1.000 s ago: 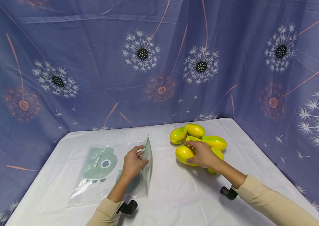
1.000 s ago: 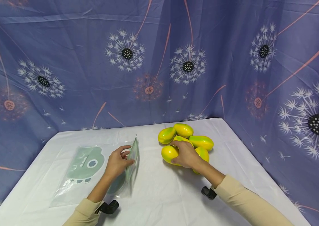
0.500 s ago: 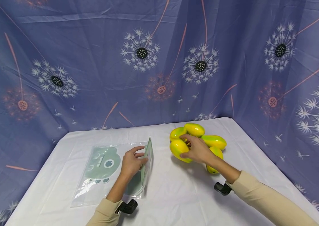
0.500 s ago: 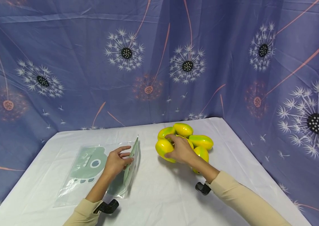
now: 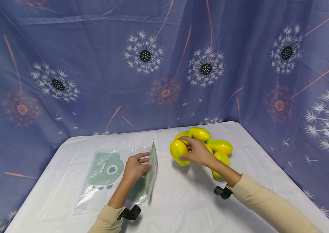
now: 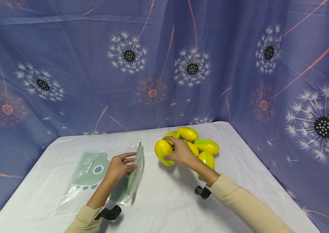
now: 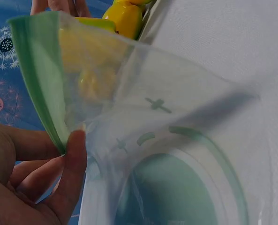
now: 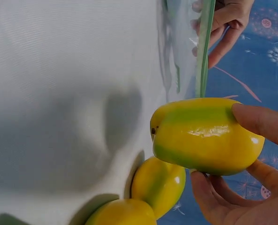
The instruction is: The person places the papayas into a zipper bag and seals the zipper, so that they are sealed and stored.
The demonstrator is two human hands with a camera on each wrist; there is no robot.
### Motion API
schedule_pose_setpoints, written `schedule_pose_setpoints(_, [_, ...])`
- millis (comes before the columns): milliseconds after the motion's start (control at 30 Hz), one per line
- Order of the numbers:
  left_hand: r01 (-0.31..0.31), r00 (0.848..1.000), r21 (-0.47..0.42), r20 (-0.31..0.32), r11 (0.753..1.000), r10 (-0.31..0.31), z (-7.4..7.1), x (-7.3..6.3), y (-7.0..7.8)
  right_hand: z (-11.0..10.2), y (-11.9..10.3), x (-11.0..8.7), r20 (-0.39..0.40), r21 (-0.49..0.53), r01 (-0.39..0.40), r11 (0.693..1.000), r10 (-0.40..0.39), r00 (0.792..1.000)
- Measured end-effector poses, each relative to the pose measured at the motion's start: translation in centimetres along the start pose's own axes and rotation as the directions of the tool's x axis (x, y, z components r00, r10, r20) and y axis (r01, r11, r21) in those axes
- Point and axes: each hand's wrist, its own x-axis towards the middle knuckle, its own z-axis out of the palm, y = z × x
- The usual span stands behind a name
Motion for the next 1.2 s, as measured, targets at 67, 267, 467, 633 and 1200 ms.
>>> schedule_pose_setpoints(67, [0.004,1.0,0.002,-0.003,1.0,-0.004,0.0,0.0,-0.1,0.2,-0.1,0.2,-0.003,0.021,-0.01,1.0,0.011,1.0])
schedule_pose_setpoints(267, [0.009,1.0,0.003,0.016,1.0,-0.009,0.0,0.2,-0.2,0.2,-0.9,0.9,-0.014,0.099,-0.037,0.994,0.039,0.999])
schedule_pose_setpoints(467, [0.018,1.0,0.044,0.009,0.999,-0.019,-0.1,0.3,0.0,0.0,-1.5,1.0,-0.001,0.159,-0.067,0.985,0.068,0.998])
schedule_pose_setpoints(633, [0.015,1.0,0.047,0.014,0.999,-0.016,-0.1,0.3,0.0,0.0,-1.5,1.2,-0.004,0.181,-0.085,0.98,0.087,0.996])
schedule_pose_setpoints(1200, [-0.076,0.995,0.009,-0.06,0.997,0.076,-0.1,0.6,-0.4,1.0,-1.9,1.4,-0.002,0.411,-0.101,0.906,0.111,0.994])
